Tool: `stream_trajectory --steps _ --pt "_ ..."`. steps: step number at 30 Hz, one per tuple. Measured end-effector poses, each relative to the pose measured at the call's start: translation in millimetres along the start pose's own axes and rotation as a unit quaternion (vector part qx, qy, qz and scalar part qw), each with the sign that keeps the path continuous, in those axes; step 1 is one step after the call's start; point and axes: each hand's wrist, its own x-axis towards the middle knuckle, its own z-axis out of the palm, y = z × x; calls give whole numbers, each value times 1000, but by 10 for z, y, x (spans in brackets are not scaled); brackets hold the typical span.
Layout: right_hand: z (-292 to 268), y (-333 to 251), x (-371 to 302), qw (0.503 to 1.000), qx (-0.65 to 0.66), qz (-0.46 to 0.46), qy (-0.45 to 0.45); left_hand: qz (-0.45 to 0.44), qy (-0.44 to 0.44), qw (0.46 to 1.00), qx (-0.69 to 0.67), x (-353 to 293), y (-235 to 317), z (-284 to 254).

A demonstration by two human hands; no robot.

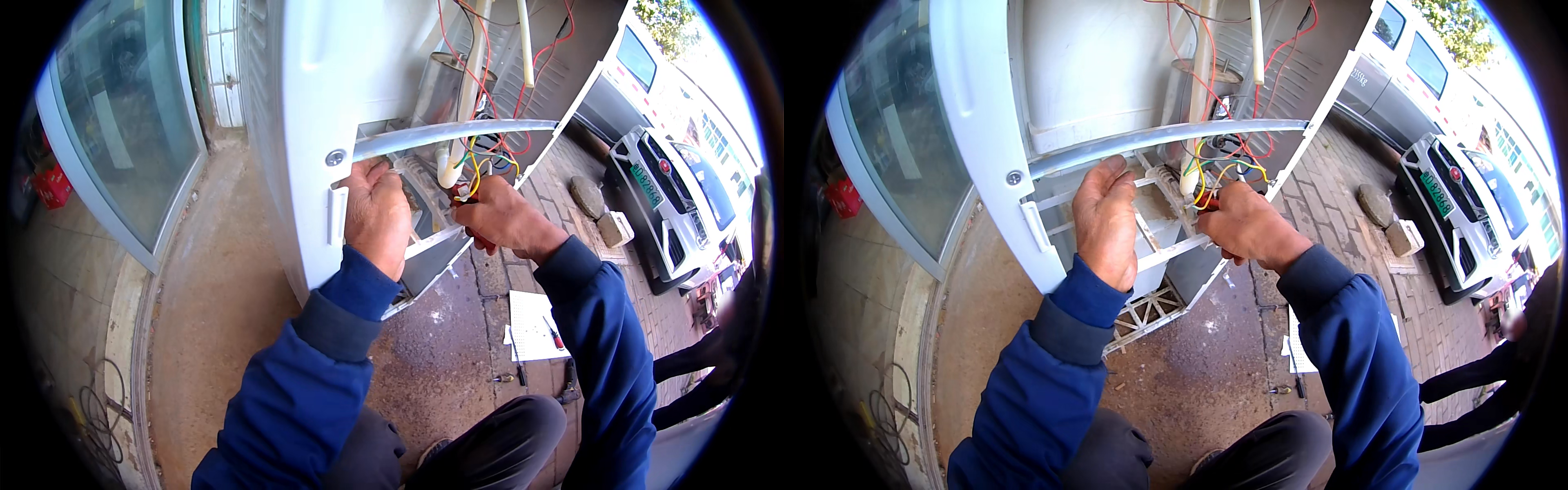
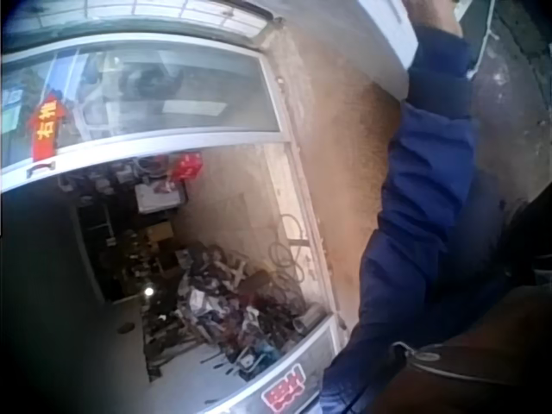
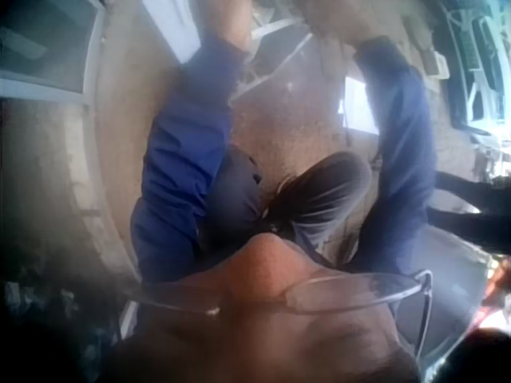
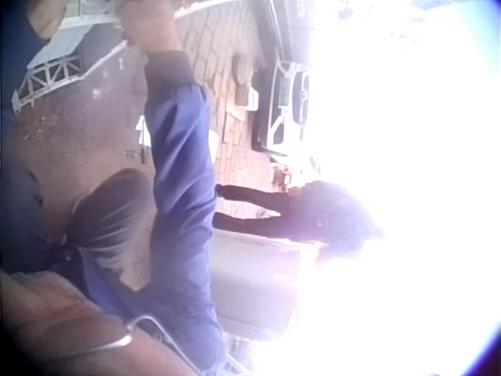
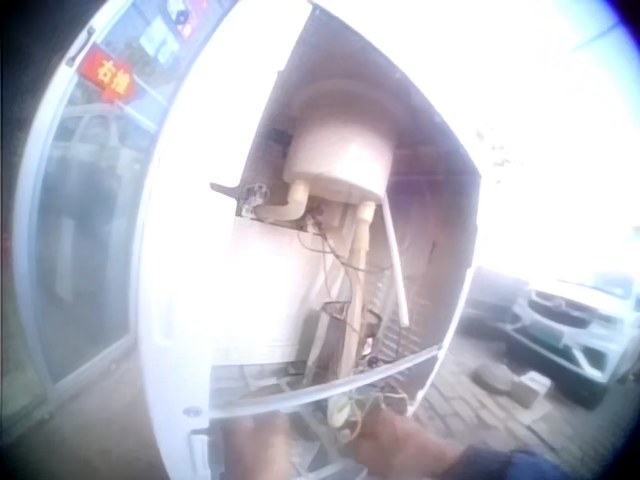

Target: The person repairs a washing machine by manipulating internal wiring and components. They use a screwdriver to adjust connections, a pneumatic air gun to blow out debris, and pliers to strip or cut wires. The task occurs outdoors on a paved area next to a cluttered workshop.

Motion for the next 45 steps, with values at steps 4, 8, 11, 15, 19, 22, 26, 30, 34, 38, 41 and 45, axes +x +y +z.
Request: stream_trajectory --steps 4,8,11,15,19,22,26,30,34,38,41,45 --pt "-10 95 17 1000 26 3 -11 30 -14 999 38 48 -26 19" --pt "-25 146 0 999 44 -24 -20 4 -53 998 38 78 105 217" --pt "-30 6 -48 999 16 -17 -22 42 -131 988 76 259 56 347" --pt "-59 109 -10 999 -1 -31 -27 15 -158 985 63 404 -4 439" --pt "-56 148 -16 999 -32 -29 10 -14 -166 982 87 478 -115 524" --pt "-33 160 -17 998 -43 -52 16 86 -153 973 151 559 -244 469" --pt "-55 193 -30 995 -68 -74 28 163 -128 945 252 709 -300 419" --pt "-55 233 -36 992 -89 -94 15 94 -144 957 236 616 -198 473" --pt "-32 210 -164 986 -92 -122 68 94 -155 957 228 628 -207 466" --pt "-68 160 -177 986 -110 -117 43 104 -160 957 220 609 -195 438" --pt "-91 154 -188 987 -116 -100 47 95 -161 958 219 592 -157 495" --pt "-74 141 -149 989 -116 -88 29 85 -167 953 238 619 -130 432"
